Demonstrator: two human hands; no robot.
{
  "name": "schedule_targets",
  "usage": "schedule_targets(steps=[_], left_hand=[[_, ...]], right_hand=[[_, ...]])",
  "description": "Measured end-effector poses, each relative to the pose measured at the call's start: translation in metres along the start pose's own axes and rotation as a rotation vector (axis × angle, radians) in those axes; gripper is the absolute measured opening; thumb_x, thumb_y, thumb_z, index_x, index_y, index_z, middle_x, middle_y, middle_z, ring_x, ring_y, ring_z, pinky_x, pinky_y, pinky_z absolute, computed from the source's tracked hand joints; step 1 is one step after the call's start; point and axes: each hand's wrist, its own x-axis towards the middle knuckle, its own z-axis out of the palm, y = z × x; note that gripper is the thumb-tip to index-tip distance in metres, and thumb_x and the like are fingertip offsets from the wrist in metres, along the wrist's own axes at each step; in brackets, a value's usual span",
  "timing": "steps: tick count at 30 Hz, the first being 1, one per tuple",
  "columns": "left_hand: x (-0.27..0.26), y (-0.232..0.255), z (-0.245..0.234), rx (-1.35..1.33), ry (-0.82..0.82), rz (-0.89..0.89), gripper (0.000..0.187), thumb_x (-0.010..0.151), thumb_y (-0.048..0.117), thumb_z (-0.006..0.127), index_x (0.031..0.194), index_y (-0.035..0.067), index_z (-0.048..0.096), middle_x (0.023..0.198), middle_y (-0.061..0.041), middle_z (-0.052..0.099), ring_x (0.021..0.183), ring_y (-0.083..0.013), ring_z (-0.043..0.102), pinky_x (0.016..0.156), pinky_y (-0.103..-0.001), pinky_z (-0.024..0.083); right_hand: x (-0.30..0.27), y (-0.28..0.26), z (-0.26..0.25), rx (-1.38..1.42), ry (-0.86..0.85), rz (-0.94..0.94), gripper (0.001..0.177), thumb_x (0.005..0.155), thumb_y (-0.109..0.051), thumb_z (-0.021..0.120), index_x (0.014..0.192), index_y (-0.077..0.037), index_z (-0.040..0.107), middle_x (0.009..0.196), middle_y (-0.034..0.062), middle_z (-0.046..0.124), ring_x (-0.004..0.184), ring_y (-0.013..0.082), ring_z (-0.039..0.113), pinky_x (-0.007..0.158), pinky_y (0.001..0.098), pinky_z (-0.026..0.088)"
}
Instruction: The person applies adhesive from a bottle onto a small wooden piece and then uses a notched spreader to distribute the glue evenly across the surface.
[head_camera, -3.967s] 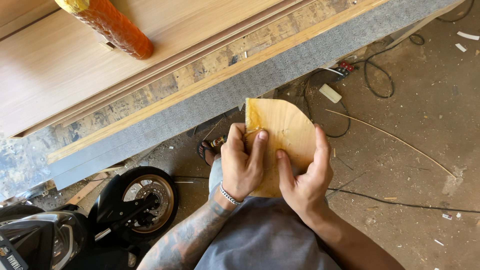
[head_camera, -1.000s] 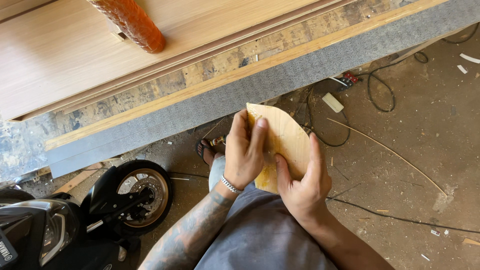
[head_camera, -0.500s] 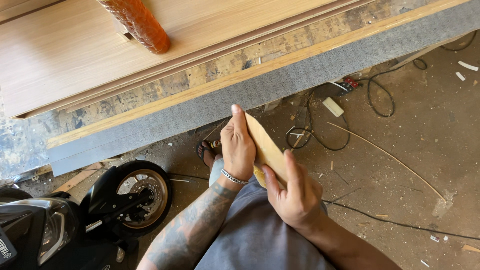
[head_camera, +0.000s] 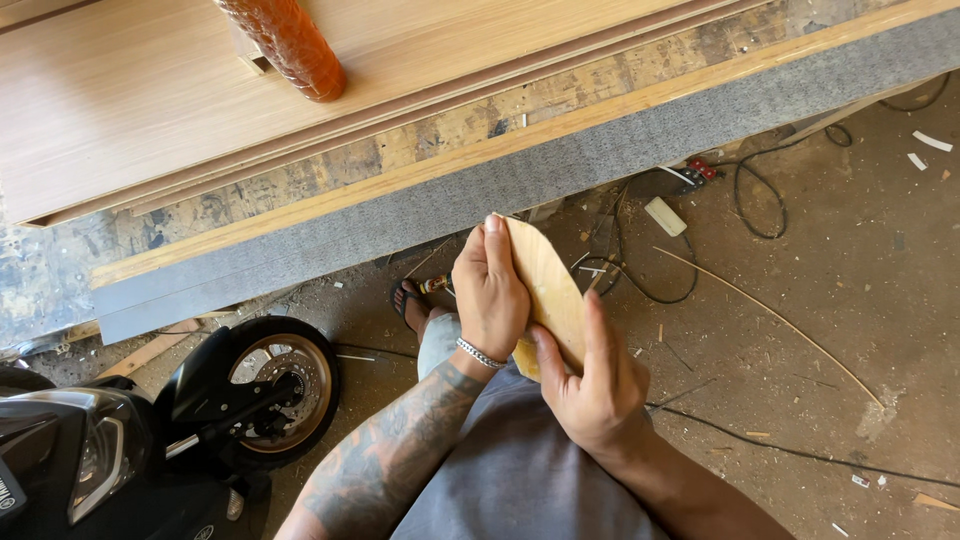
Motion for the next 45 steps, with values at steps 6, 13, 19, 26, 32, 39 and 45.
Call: schedule_targets(steps=[6,13,19,26,32,39,45], left_hand=[[0.008,-0.006,-0.002,-0.226,0.012,-0.222,0.056,0.120,0.055,0.043,0.077,0.026,0.026,0.067,0.011,0.030,0.065,-0.0055,0.027,0.059,-0.034,0.024],[0.000,-0.011,-0.013,-0.273,-0.314,0.125,0.052,0.118,0.026,0.066,0.156,-0.009,0.059,0.129,-0.025,0.073,0.136,-0.0381,0.068,0.117,-0.058,0.053],[-0.004,0.001,-0.014,0.113,-0.201,0.334,0.021,0.117,0.022,0.063,0.121,0.008,0.077,0.073,-0.011,0.070,0.068,-0.0256,0.074,0.062,-0.038,0.058],[0.005,0.002,-0.013,0.242,-0.084,0.302,0.048,0.118,0.039,0.061,0.077,0.016,0.054,0.063,0.005,0.048,0.060,-0.0083,0.041,0.055,-0.039,0.037],[0.004,0.019,-0.029,0.079,-0.199,0.094,0.056,0.123,0.049,0.034,0.074,0.023,0.028,0.070,0.009,0.030,0.068,-0.0079,0.029,0.063,-0.038,0.025],[-0.001,0.015,-0.033,0.231,-0.331,0.246,0.028,0.111,0.040,0.068,0.114,0.012,0.070,0.074,0.007,0.058,0.064,-0.0098,0.048,0.061,-0.034,0.044],[0.009,0.002,-0.029,0.143,-0.166,0.112,0.055,0.117,0.048,0.062,0.072,0.021,0.044,0.067,0.011,0.039,0.062,-0.0072,0.033,0.054,-0.035,0.026]], right_hand=[[-0.012,0.008,0.009,0.033,0.000,0.032,0.066,0.105,-0.029,0.093,0.148,0.012,0.064,0.121,0.0239,0.080,0.094,0.0354,0.083,0.078,0.0435,0.065],[0.014,0.033,0.016,0.388,0.110,0.476,0.077,0.102,-0.016,0.090,0.161,0.015,0.052,0.137,0.0374,0.074,0.124,0.0443,0.077,0.103,0.0537,0.062],[-0.006,0.030,0.004,0.613,-0.175,0.825,0.037,0.093,-0.020,0.097,0.119,0.003,0.083,0.088,0.0136,0.085,0.083,0.0111,0.074,0.069,0.0394,0.065],[-0.004,0.005,-0.006,0.777,-0.494,0.597,0.039,0.106,-0.022,0.073,0.134,0.004,0.079,0.137,0.0190,0.085,0.132,0.0292,0.081,0.118,0.0411,0.061],[-0.002,0.015,-0.007,0.841,-0.530,0.737,0.044,0.105,-0.023,0.074,0.140,0.003,0.079,0.144,0.0174,0.084,0.138,0.0281,0.079,0.121,0.0390,0.061],[-0.001,0.013,-0.009,0.927,-0.567,0.818,0.049,0.103,-0.021,0.074,0.147,0.002,0.075,0.151,0.0164,0.081,0.144,0.0277,0.075,0.127,0.0387,0.056],[-0.008,0.001,-0.003,0.766,-0.629,0.505,0.044,0.109,-0.031,0.068,0.136,0.001,0.079,0.134,0.0172,0.088,0.130,0.0294,0.084,0.114,0.0379,0.061]])
